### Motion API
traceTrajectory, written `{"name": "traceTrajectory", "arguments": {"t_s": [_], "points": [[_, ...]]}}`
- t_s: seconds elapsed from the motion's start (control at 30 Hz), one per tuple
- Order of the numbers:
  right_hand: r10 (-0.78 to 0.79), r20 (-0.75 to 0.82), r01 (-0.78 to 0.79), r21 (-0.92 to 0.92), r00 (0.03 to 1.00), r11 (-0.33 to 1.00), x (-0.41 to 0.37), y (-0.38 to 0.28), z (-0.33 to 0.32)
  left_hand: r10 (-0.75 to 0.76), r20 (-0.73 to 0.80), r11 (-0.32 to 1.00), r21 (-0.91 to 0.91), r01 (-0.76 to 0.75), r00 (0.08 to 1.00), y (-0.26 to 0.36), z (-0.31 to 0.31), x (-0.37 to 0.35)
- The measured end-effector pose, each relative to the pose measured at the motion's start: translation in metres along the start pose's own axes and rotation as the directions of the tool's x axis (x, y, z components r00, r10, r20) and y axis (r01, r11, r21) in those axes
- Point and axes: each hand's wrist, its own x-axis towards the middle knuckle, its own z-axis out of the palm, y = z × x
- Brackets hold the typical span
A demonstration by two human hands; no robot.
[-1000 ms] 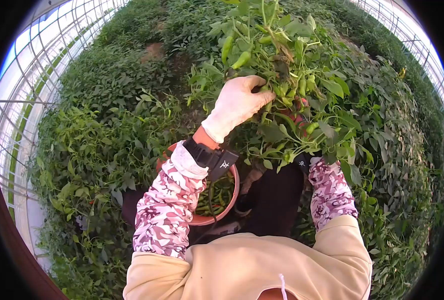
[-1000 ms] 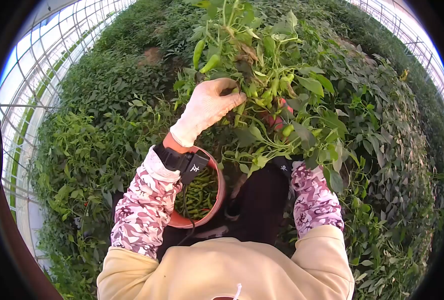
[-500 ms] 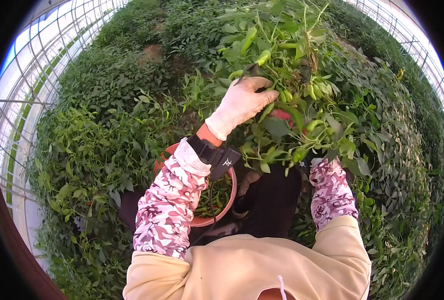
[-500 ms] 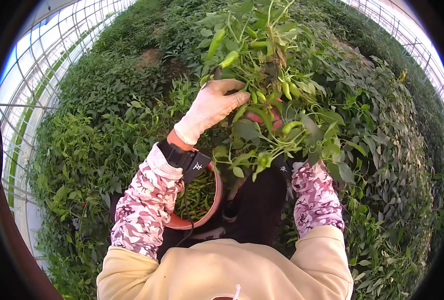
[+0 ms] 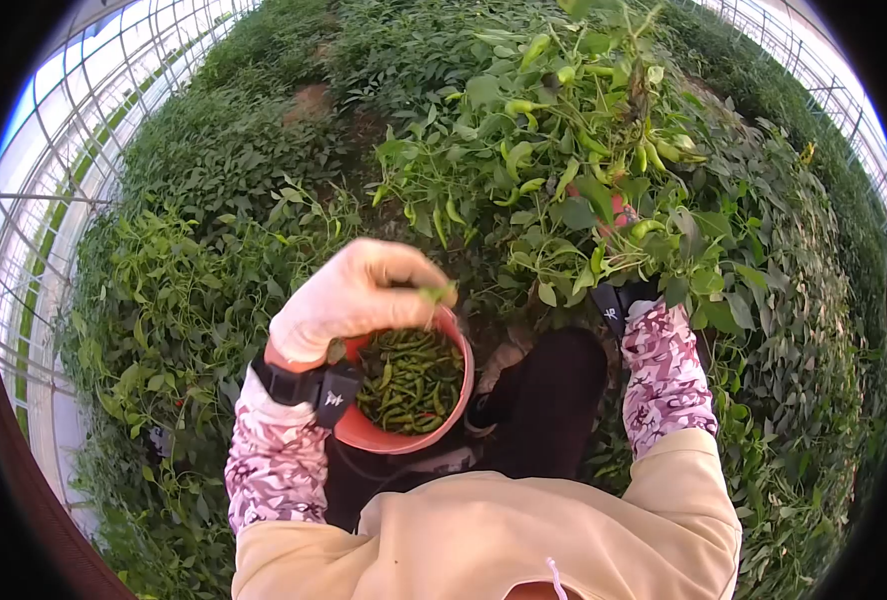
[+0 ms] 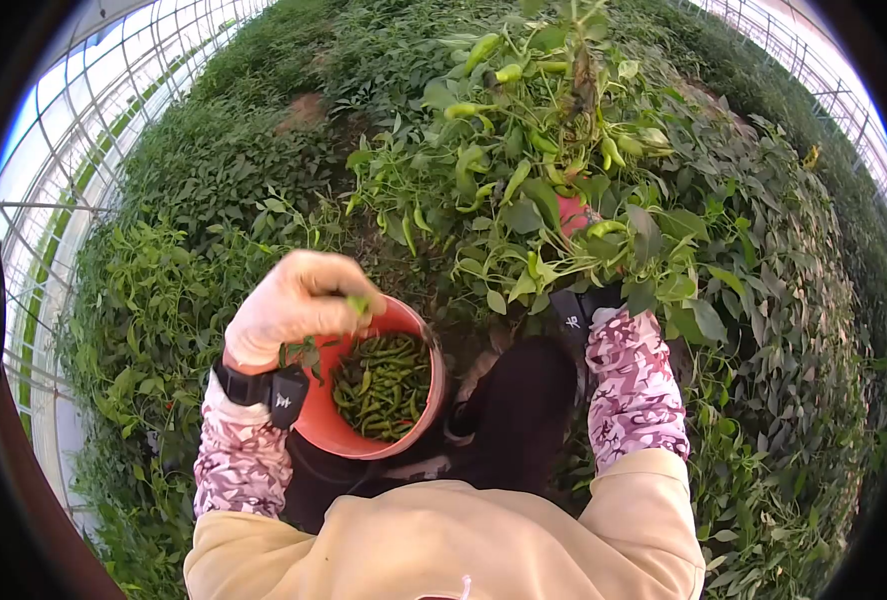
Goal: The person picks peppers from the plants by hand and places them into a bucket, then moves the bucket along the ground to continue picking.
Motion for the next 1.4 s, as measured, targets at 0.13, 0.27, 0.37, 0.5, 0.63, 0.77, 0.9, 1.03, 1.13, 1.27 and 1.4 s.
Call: {"name": "traceTrajectory", "arguments": {"t_s": [0.13,0.27,0.37,0.5,0.63,0.77,0.9,1.03,1.13,1.27,1.4], "points": [[-0.001,-0.007,0.0,-0.107,1.0,0.994,-0.001,-0.004,0.01,0.125,-0.073,0.834,0.548,-0.065,0.989,-0.039,-0.008,0.003],[0.001,0.011,0.001,-0.178,1.0,0.984,0.0,-0.005,0.024,0.74,-0.119,0.452,0.817,-0.359,0.661,-0.007,0.018,0.044],[0.003,0.027,0.003,-0.225,1.0,0.974,-0.001,-0.007,0.031,0.842,-0.093,0.289,0.91,-0.298,0.532,0.005,0.038,0.09],[0.001,0.031,0.007,-0.271,1.0,0.962,-0.001,-0.01,0.034,0.808,-0.118,0.23,0.965,-0.124,0.578,0.001,0.053,0.134],[0.002,0.032,0.008,-0.322,0.999,0.947,-0.004,-0.012,0.037,0.819,-0.135,0.239,0.964,-0.118,0.558,0.002,0.055,0.141],[-0.003,0.028,0.012,-0.357,1.0,0.934,-0.005,-0.01,0.039,0.828,-0.183,0.326,0.926,-0.19,0.53,0.004,0.055,0.142],[-0.011,0.02,0.018,-0.387,1.0,0.922,-0.002,-0.007,0.041,0.572,-0.478,0.808,0.191,-0.557,0.667,0.011,0.033,0.137],[-0.024,0.014,0.027,-0.417,1.0,0.909,0.004,0.0,0.042,0.442,-0.533,0.825,-0.074,-0.56,0.721,0.018,0.023,0.123],[-0.042,-0.008,0.034,-0.431,0.999,0.902,0.005,0.006,0.042,0.473,-0.566,0.757,-0.131,-0.64,0.675,0.005,0.017,0.124],[-0.072,-0.026,0.053,-0.446,0.997,0.894,0.01,0.016,0.037,0.496,-0.618,0.719,-0.102,-0.687,0.61,-0.004,0.012,0.125],[-0.097,-0.042,0.068,-0.45,0.994,0.891,0.014,0.026,0.036,0.495,-0.649,0.721,-0.064,-0.69,0.578,-0.006,0.004,0.128]]}}
